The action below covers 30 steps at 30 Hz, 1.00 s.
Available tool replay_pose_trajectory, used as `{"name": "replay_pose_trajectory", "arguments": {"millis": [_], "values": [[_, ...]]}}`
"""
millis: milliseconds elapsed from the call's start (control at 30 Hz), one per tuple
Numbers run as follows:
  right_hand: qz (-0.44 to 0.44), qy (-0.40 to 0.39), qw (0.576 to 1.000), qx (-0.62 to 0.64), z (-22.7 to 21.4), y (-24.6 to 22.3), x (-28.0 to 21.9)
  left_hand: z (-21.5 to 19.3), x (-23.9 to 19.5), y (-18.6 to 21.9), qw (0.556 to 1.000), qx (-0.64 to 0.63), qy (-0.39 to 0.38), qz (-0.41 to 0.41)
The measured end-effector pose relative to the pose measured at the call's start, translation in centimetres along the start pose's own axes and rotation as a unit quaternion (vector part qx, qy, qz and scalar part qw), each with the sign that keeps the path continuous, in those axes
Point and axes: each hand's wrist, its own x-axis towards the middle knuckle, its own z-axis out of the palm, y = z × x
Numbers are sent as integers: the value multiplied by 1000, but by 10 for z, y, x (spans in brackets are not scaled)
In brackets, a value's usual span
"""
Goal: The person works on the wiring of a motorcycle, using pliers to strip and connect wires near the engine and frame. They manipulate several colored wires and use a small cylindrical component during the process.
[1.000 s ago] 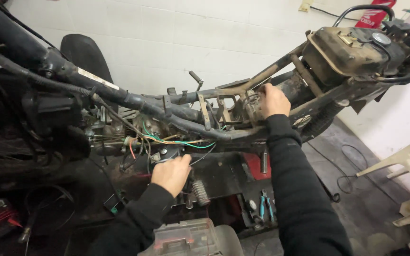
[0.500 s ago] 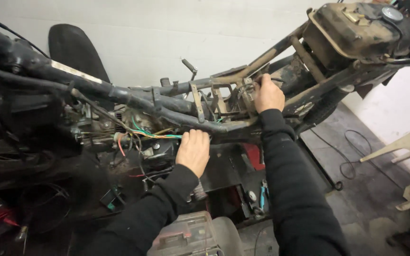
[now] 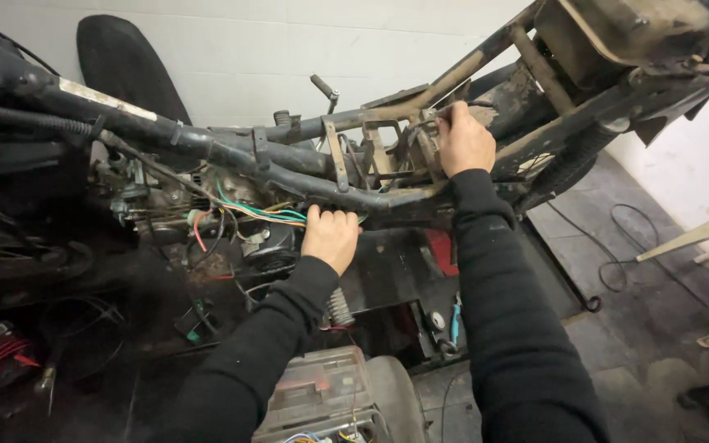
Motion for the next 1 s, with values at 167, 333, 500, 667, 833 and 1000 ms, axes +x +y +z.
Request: {"name": "replay_pose_trajectory", "arguments": {"millis": [167, 333, 500, 667, 833, 1000], "values": [[-2, -5, 1000, 24, -10, -9, 1, 7, -2, 3, 1000, 19, 12, -5], [-33, -29, 998, 35, -16, -16, -1, 17, -3, -1, 998, -32, -55, -31], [-68, -41, 996, 48, -32, -20, -1, 23, -5, -15, 998, -6, -49, 33], [-73, -26, 996, 50, -23, -9, -2, 29, -6, -27, 997, -39, -58, 40], [-93, -24, 995, 30, -16, -12, -6, 29, -3, -32, 989, -118, -93, 8], [-107, -12, 994, 17, -16, -10, -7, 22, 7, -25, 982, -132, -90, -99]]}}
